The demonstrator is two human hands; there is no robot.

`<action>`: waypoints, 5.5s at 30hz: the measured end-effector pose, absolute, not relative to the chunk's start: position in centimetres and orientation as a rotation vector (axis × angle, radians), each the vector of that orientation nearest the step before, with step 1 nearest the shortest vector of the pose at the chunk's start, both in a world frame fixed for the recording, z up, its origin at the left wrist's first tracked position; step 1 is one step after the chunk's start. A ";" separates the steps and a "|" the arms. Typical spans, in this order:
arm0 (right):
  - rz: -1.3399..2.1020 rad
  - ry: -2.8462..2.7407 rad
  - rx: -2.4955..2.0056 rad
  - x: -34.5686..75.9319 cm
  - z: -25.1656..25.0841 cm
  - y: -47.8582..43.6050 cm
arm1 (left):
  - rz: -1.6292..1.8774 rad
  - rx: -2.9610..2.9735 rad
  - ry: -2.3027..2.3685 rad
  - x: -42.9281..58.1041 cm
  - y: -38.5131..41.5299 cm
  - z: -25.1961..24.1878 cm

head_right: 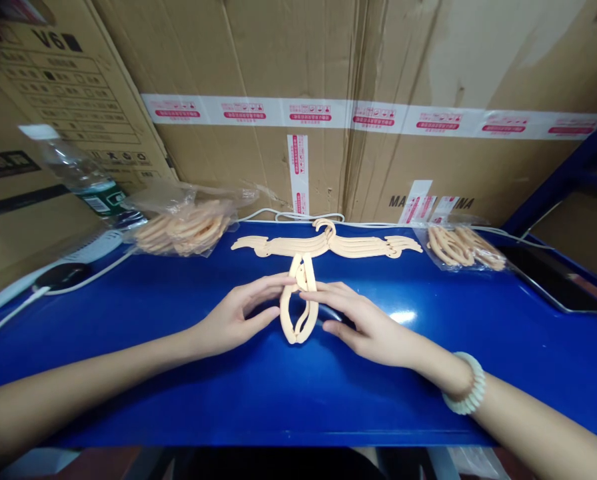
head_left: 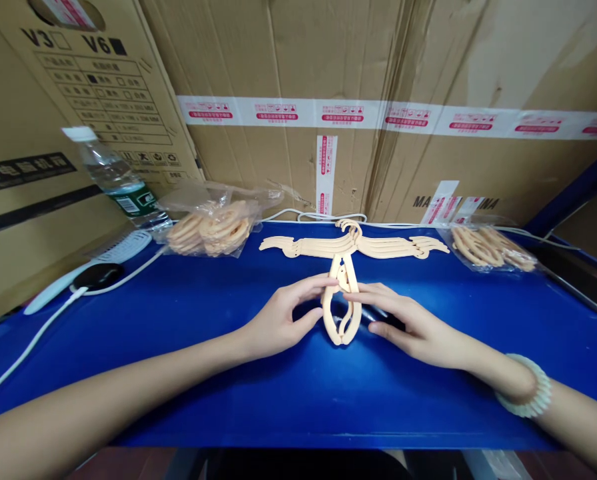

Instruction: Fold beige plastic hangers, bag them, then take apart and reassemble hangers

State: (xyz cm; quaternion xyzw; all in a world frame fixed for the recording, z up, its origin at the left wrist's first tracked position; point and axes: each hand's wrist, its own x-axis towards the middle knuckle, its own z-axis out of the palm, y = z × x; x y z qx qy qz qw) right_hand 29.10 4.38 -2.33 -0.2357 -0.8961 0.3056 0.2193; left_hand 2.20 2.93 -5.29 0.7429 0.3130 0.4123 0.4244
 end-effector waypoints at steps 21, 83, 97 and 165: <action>0.449 -2.649 -0.674 29.8 -2.0 4.6 | 0.884 2.412 1.094 2.1 2.4 -5.4; 0.342 -2.427 -1.222 33.6 -1.7 7.3 | 0.933 2.254 1.109 0.1 3.8 -5.4; 0.409 -2.332 -1.259 33.4 -1.6 7.1 | 0.908 2.206 1.089 0.0 3.9 -5.4; 0.176 -2.197 -1.181 37.2 -3.0 11.7 | 1.176 1.752 1.166 0.2 4.2 -5.9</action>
